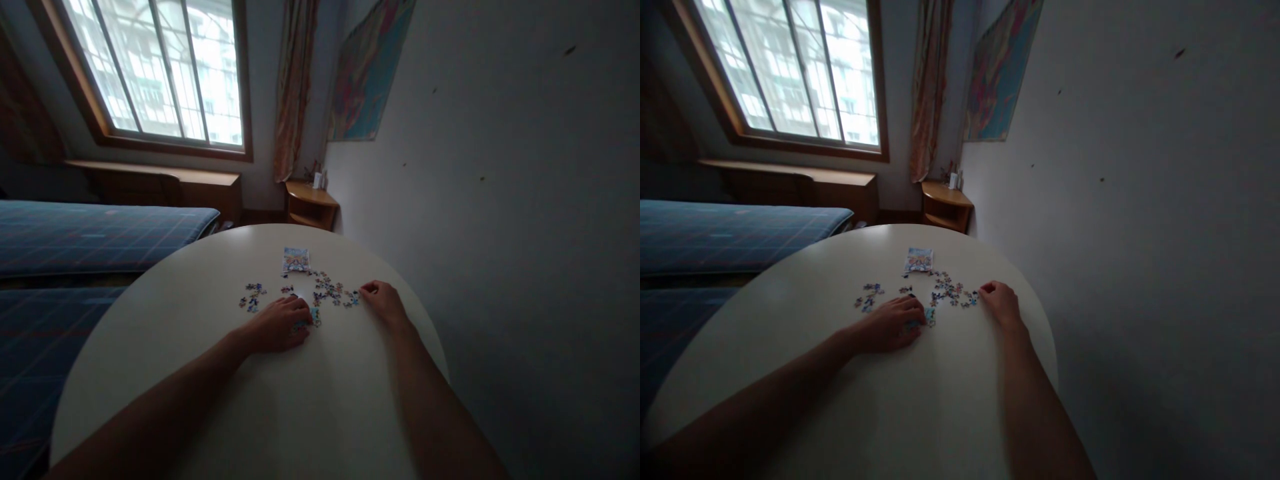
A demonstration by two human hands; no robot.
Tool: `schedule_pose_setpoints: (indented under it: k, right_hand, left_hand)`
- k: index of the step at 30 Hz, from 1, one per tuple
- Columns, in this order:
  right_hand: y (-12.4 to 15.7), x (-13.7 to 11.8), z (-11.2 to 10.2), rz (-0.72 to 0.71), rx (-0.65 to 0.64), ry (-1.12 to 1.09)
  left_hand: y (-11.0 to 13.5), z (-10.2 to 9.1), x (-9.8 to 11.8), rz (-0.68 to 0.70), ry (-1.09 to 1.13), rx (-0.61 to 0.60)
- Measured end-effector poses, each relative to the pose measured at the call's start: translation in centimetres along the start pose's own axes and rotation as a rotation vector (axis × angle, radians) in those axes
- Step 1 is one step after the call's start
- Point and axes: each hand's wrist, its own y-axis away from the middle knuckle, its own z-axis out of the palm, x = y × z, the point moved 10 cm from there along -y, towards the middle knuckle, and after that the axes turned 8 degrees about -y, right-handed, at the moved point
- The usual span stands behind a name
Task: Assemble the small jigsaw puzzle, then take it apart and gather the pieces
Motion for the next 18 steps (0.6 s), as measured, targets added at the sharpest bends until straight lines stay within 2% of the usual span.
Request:
schedule_pose_setpoints:
  k: [12,18]
  right_hand:
    - [0.0,-1.2,1.2,-0.02,-0.033,-0.002]
    - [-0.2,-2.1,2.0,-0.037,-0.055,-0.025]
  left_hand:
    - [0.6,-0.3,0.1,-0.025,0.084,-0.025]
    - [0.9,-0.7,-0.4,-0.014,0.167,0.023]
